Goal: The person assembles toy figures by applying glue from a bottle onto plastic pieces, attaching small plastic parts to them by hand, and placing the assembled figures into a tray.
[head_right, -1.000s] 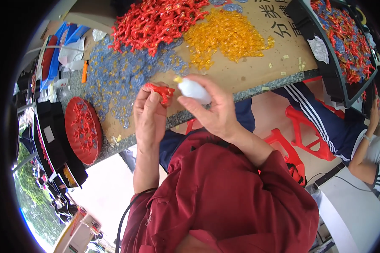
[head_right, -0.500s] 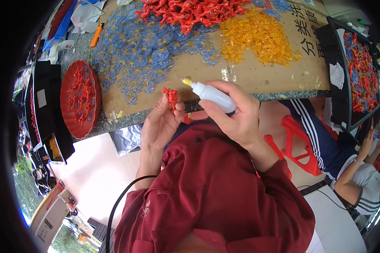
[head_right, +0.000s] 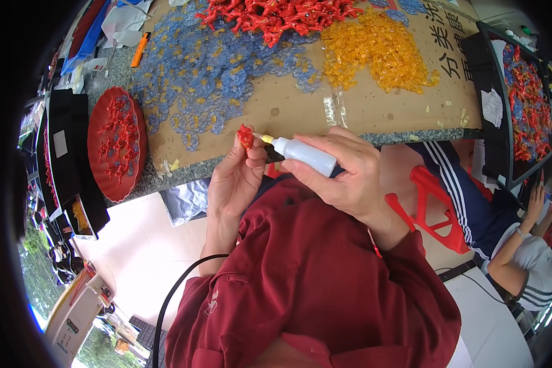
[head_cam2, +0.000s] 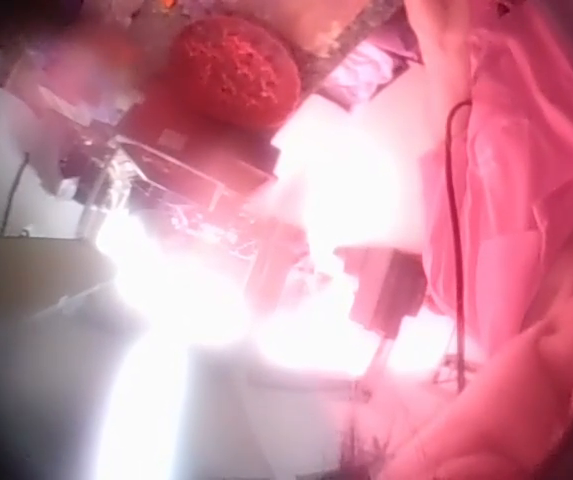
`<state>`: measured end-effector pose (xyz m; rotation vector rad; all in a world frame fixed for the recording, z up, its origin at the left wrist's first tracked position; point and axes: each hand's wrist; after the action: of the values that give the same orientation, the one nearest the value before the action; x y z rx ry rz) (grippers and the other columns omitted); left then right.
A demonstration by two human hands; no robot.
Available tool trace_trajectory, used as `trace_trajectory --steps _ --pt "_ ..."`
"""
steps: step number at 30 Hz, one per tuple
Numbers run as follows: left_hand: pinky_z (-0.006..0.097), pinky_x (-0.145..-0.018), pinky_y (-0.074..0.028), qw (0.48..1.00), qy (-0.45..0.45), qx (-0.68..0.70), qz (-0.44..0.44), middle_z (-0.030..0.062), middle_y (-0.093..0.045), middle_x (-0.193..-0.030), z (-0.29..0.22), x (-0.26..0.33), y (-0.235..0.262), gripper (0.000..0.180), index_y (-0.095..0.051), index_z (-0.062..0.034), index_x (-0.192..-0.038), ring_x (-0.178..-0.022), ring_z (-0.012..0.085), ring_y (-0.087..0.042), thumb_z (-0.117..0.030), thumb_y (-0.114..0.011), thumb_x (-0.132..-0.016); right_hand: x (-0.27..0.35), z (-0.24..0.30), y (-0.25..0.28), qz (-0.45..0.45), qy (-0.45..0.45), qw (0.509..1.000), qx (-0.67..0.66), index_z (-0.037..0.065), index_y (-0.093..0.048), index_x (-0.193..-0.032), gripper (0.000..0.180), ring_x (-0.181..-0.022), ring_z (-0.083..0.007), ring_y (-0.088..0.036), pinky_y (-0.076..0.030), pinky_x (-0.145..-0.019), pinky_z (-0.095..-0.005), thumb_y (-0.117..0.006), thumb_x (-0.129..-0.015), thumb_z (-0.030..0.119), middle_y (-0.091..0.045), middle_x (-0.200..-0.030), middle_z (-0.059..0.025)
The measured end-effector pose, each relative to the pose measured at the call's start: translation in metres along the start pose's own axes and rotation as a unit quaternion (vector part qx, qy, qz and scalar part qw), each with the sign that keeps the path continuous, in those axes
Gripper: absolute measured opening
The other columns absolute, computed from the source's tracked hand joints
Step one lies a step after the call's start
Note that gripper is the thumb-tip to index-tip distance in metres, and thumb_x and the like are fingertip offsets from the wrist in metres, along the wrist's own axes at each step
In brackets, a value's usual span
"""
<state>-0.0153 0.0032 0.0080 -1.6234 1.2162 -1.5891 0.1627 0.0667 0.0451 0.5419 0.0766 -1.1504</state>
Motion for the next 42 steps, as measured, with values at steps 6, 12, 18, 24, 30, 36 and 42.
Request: trace_trajectory --steps 6,12,18,24,30,36,42 --pt "0.027 -0.076 -0.048 1.0 0.01 -0.015 0.024 0.0067 -0.054 -0.09 0.0 -0.002 0.001 0.023 -0.051 -0.0001 -0.104 -0.075 0.0127 -0.052 -0.019 -0.046 -0.092 0.0 -0.001 -0.001 0.009 -0.004 1.0 -0.013 -0.005 -0.064 -0.09 0.031 -0.054 -0.0146 -0.049 -0.037 -0.048 -0.0243 -0.075 -0.064 0.008 -0.062 -0.069 -0.0095" --pt "0.039 -0.086 -0.047 0.998 0.025 -0.032 0.056 0.003 -0.052 -0.082 0.0 -0.002 0.0 0.024 -0.051 -0.0054 -0.107 -0.066 0.0102 -0.046 -0.023 -0.048 -0.091 -0.001 0.005 0.004 0.013 -0.041 0.999 -0.026 -0.003 -0.065 -0.087 0.027 -0.053 -0.0148 -0.053 -0.04 -0.048 -0.0255 -0.074 -0.065 0.011 -0.063 -0.068 -0.0088" --pt "0.036 -0.085 -0.047 0.997 0.031 -0.052 0.051 0.0015 -0.049 -0.074 0.003 -0.002 0.001 0.025 -0.051 -0.0081 -0.11 -0.062 0.0092 -0.043 -0.024 -0.047 -0.091 -0.001 0.006 0.003 0.018 -0.028 0.999 -0.043 -0.006 -0.064 -0.088 0.029 -0.052 -0.0131 -0.048 -0.036 -0.047 -0.0232 -0.074 -0.065 0.009 -0.06 -0.065 -0.008" --pt "0.03 -0.08 -0.047 0.996 0.03 -0.051 0.059 0.002 -0.05 -0.075 0.003 -0.002 0.001 0.026 -0.051 -0.007 -0.113 -0.064 0.0096 -0.043 -0.021 -0.047 -0.091 0.002 0.006 0.008 0.042 -0.056 0.996 -0.054 -0.006 -0.064 -0.089 0.029 -0.055 -0.0109 -0.049 -0.036 -0.049 -0.0222 -0.074 -0.066 0.009 -0.06 -0.068 -0.0078" --pt "0.023 -0.064 -0.039 0.999 0.008 -0.031 0.022 0.0037 -0.052 -0.086 0.002 0.003 0.005 0.026 -0.05 -0.0025 -0.113 -0.07 0.0126 -0.045 -0.015 -0.049 -0.09 0.003 -0.01 0.001 -0.082 -0.206 0.953 -0.206 -0.002 -0.061 -0.098 0.032 -0.069 -0.0134 -0.057 -0.044 -0.064 -0.0237 -0.072 -0.068 0.004 -0.062 -0.085 -0.0095" --pt "0.024 -0.068 -0.042 1.0 -0.01 -0.027 0.001 0.0066 -0.055 -0.092 -0.001 0.012 0.009 0.022 -0.051 -0.0027 -0.108 -0.077 0.0159 -0.05 -0.013 -0.049 -0.089 -0.017 -0.035 -0.034 -0.055 -0.051 0.997 -0.016 0.004 -0.062 -0.095 0.028 -0.083 -0.0179 -0.058 -0.045 -0.071 -0.0278 -0.07 -0.068 0.003 -0.061 -0.089 -0.0073" --pt "0.026 -0.077 -0.045 0.998 -0.037 -0.044 0.015 0.009 -0.056 -0.096 -0.001 0.015 0.01 0.02 -0.052 -0.0042 -0.107 -0.082 0.0176 -0.052 -0.009 -0.052 -0.087 -0.02 -0.037 -0.047 -0.06 -0.006 0.998 0.017 0.003 -0.061 -0.096 0.032 -0.086 -0.0216 -0.059 -0.046 -0.073 -0.0285 -0.072 -0.066 0.004 -0.061 -0.091 -0.0093"
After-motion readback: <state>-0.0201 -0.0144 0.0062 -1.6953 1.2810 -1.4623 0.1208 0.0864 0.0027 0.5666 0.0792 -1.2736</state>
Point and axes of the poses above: each hand's wrist, its own x-axis away from the middle knuckle, its own y-axis out of the back of the hand, z = x × y
